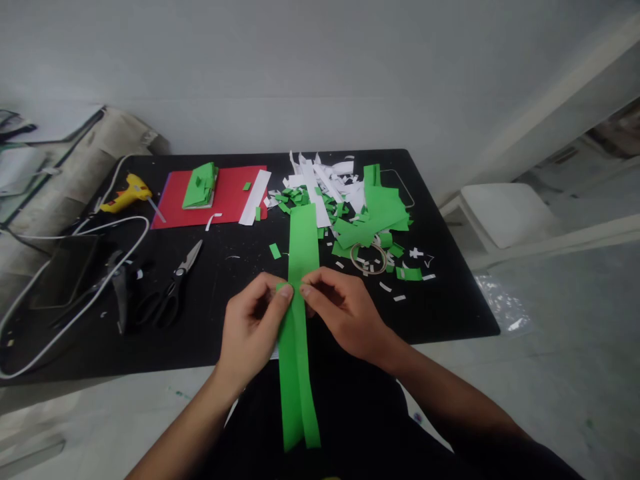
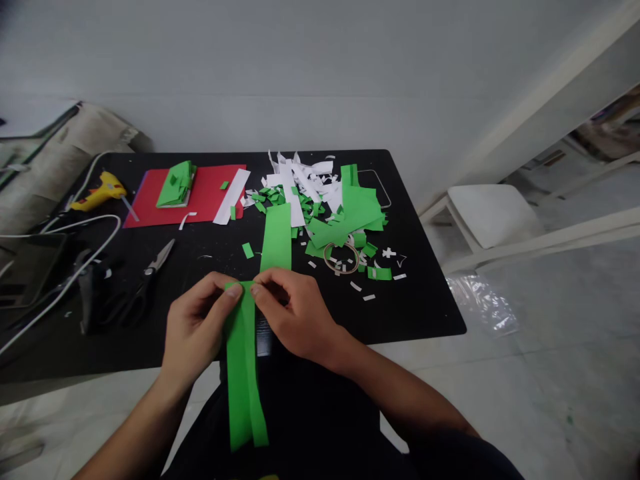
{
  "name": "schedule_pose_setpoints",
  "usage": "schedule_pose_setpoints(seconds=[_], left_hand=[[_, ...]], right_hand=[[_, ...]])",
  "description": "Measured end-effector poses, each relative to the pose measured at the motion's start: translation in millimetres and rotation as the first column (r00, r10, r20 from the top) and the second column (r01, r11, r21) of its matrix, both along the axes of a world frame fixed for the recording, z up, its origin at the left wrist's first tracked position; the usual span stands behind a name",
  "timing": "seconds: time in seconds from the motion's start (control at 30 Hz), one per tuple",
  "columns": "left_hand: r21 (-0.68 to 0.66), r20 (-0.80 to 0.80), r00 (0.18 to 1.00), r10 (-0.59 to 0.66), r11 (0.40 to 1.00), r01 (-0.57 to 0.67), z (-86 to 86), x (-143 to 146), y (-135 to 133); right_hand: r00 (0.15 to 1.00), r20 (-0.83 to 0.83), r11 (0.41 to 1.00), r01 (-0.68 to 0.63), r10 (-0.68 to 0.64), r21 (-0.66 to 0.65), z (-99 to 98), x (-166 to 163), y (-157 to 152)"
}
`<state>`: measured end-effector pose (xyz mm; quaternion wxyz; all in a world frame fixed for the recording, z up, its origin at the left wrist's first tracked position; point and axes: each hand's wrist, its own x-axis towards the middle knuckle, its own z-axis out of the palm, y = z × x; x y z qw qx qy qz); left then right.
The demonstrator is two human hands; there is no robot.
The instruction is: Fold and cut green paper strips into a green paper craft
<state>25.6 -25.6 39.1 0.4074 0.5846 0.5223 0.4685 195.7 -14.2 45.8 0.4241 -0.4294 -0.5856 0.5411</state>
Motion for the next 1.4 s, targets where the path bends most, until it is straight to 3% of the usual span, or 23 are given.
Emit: schedule_pose_setpoints(seconds=[0.87,1.1,1.4], left_hand=[[-0.019,0.023,0.998,0.056,0.998,-0.055,-7.7,-2.2,-0.5],[-0.051,0.073,0.997,-0.019,0.998,0.023,-5.9,0.2,-2.2],[-0.010,0.028,1.000,0.003,1.000,-0.003,-6.4,0.1,-1.2]], right_hand=[[0.999,0.038,1.000,0.008,-0.008,-0.004,-1.2,-0.9,1.3],[0.998,0.036,0.999,0.048,-0.048,0.010,-6.4,-0.6,1.8],[0.998,0.035,0.999,0.042,-0.043,0.005,-6.9,-0.4,1.9]])
